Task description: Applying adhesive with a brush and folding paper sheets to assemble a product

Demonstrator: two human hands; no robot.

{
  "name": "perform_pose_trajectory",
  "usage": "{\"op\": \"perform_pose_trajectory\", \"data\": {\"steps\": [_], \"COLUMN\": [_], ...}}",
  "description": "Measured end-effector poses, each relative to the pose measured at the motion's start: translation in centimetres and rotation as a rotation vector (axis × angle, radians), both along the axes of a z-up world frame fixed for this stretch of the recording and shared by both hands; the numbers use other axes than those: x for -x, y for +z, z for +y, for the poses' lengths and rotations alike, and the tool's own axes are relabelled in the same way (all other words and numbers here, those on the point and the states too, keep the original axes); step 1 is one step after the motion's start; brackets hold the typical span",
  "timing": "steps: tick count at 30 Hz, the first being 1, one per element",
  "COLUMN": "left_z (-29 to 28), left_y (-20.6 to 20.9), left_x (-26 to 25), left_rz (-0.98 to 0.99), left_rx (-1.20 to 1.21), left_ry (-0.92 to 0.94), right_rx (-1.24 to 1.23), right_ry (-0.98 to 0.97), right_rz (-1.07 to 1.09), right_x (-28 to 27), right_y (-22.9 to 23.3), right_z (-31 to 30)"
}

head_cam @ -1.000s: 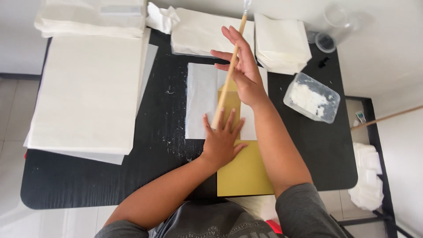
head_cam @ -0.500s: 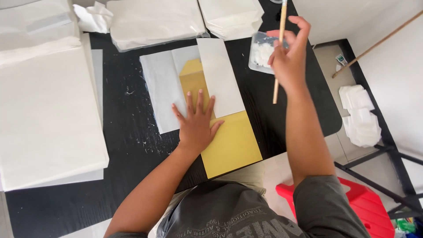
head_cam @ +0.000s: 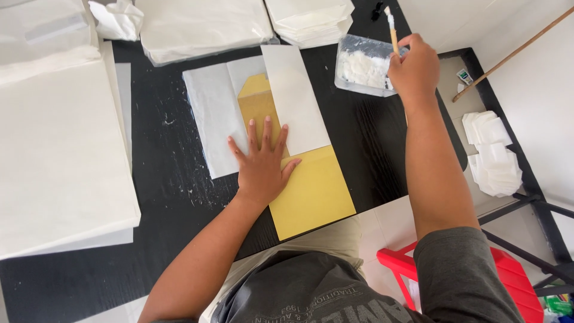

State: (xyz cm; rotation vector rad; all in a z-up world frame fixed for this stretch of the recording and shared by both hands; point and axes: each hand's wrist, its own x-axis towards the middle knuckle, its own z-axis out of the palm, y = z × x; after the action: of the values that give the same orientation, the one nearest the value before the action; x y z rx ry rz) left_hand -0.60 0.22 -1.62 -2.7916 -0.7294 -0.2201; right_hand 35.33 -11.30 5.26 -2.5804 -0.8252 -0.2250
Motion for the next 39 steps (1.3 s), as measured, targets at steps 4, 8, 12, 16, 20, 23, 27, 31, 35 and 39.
{"op": "perform_pose_trajectory", "data": {"steps": [4, 8, 12, 16, 20, 23, 27, 31, 35, 39], "left_z": [0.1, -0.3, -0.1, 0.0, 0.3, 0.3, 0.2, 0.1, 0.0, 0.2], "left_y": [-0.6, -0.6, -0.5, 0.2, 2.3, 2.8, 2.7, 2.6, 2.5, 2.9], "left_x": [0.0, -0.2, -0.4, -0.2, -0.2, -0.4, -0.4, -0.3, -0.2, -0.3], "left_rz": [-0.048, -0.038, 0.01, -0.051, 0.173, 0.174, 0.175, 0.184, 0.17, 0.172], "left_rx": [-0.044, -0.014, 0.023, -0.037, 0.422, 0.433, 0.428, 0.417, 0.42, 0.442], "left_ry": [0.006, 0.013, 0.025, 0.026, -0.011, -0.004, -0.006, 0.003, 0.005, 0.013], "right_rx": [0.056, 0.112, 0.075, 0.008, -0.144, -0.277, -0.277, -0.112, 0.059, 0.098], "right_ry": [0.027, -0.004, 0.034, 0.071, 0.264, 0.49, 0.691, 0.719, 0.719, 0.691], "right_rz": [-0.058, 0.085, 0.037, 0.036, -0.292, -0.373, -0.172, -0.061, 0.067, 0.124], "right_x": [-0.8, 1.3, 2.8, 5.1, 8.0, 12.1, 17.5, 16.8, 16.4, 16.8], "right_y": [-0.6, 1.5, 2.3, 2.8, 3.0, 3.9, 3.5, -0.5, -2.4, -3.5], "right_z": [0.2, 0.2, -0.4, -2.1, -3.1, -2.1, 0.5, 3.2, 5.7, 6.9]}}
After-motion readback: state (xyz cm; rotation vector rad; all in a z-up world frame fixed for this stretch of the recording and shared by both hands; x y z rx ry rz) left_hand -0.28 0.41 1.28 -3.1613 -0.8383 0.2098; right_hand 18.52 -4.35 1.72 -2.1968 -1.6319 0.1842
